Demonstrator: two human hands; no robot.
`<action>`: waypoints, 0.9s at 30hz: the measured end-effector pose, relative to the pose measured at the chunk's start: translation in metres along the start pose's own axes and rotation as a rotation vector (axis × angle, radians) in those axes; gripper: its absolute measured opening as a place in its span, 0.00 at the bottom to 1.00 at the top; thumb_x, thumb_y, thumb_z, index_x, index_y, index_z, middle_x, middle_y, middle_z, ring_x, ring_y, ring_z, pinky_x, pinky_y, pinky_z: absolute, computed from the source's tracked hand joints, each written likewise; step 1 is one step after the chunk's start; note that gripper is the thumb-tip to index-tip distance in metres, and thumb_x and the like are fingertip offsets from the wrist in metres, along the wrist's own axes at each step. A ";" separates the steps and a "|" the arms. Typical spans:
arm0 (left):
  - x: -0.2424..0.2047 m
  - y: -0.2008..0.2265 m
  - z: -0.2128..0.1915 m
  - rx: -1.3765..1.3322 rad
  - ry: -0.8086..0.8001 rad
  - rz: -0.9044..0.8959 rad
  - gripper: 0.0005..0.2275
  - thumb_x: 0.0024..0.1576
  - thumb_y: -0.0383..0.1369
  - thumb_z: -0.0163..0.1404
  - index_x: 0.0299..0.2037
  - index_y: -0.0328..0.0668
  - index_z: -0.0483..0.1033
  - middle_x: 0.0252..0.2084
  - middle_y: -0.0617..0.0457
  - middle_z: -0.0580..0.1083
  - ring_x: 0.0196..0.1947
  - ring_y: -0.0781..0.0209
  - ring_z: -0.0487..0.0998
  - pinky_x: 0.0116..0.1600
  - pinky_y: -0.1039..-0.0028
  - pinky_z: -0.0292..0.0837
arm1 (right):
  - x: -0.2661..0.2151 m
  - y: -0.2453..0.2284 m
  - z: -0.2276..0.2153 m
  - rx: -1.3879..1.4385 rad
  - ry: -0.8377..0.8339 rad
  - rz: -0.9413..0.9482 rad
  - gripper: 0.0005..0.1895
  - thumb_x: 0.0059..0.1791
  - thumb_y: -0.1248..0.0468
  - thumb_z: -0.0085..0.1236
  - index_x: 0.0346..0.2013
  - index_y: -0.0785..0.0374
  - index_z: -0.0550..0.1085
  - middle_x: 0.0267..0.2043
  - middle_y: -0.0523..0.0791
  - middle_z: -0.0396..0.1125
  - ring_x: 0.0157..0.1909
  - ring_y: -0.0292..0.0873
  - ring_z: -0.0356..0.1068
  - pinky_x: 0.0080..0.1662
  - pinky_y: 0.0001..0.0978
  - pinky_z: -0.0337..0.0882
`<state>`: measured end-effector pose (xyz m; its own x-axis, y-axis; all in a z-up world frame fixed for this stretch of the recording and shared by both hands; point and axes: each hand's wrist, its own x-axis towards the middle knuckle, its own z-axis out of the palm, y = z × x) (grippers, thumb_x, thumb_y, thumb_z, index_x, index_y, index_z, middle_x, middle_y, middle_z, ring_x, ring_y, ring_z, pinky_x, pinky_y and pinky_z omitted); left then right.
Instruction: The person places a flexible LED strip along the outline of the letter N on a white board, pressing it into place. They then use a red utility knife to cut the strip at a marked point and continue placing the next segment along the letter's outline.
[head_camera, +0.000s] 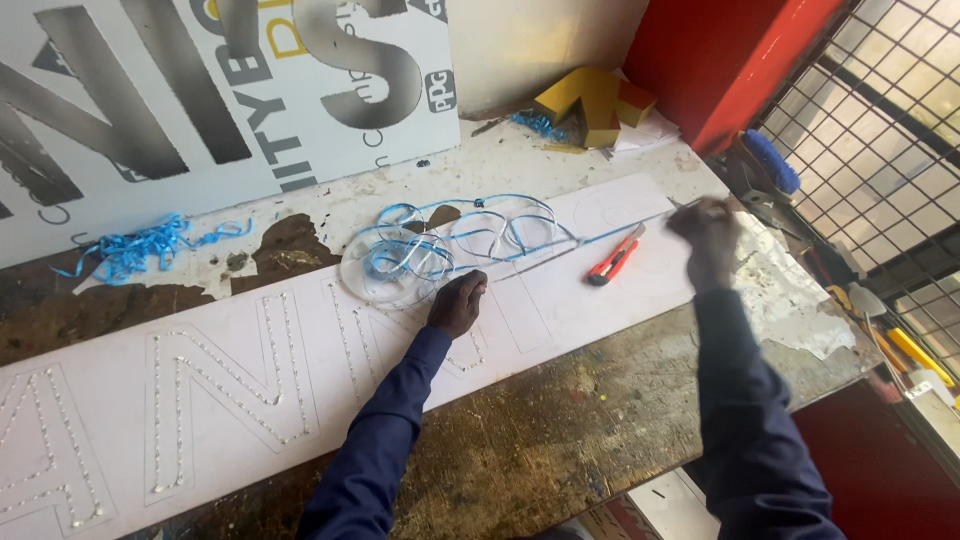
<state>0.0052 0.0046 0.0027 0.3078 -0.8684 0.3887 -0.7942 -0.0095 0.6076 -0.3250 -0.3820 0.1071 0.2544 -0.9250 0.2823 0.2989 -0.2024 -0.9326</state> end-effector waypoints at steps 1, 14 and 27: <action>-0.001 0.004 0.000 -0.005 -0.003 -0.004 0.07 0.77 0.39 0.40 0.53 0.55 0.71 0.42 0.45 0.81 0.49 0.38 0.86 0.55 0.45 0.85 | -0.013 -0.047 0.007 -0.005 0.000 0.004 0.13 0.56 0.74 0.70 0.54 0.68 0.77 0.42 0.53 0.77 0.40 0.54 0.85 0.44 0.50 0.90; -0.001 0.011 -0.005 0.019 0.043 0.034 0.05 0.75 0.33 0.42 0.52 0.54 0.72 0.44 0.49 0.77 0.50 0.41 0.85 0.53 0.51 0.85 | -0.051 0.003 0.017 -0.743 -0.028 -0.208 0.13 0.62 0.68 0.57 0.62 0.60 0.79 0.54 0.50 0.76 0.55 0.52 0.76 0.61 0.47 0.73; -0.001 0.012 -0.007 -0.031 -0.066 -0.025 0.06 0.73 0.30 0.44 0.51 0.52 0.74 0.45 0.51 0.73 0.53 0.46 0.82 0.58 0.53 0.83 | -0.228 0.077 0.191 -1.052 -0.700 -0.073 0.23 0.57 0.54 0.65 0.67 0.31 0.79 0.47 0.31 0.83 0.54 0.41 0.83 0.57 0.49 0.83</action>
<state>-0.0009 0.0086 0.0151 0.2908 -0.8991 0.3272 -0.7700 -0.0169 0.6378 -0.1838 -0.1254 0.0136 0.7950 -0.5985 0.0988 -0.4591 -0.7001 -0.5468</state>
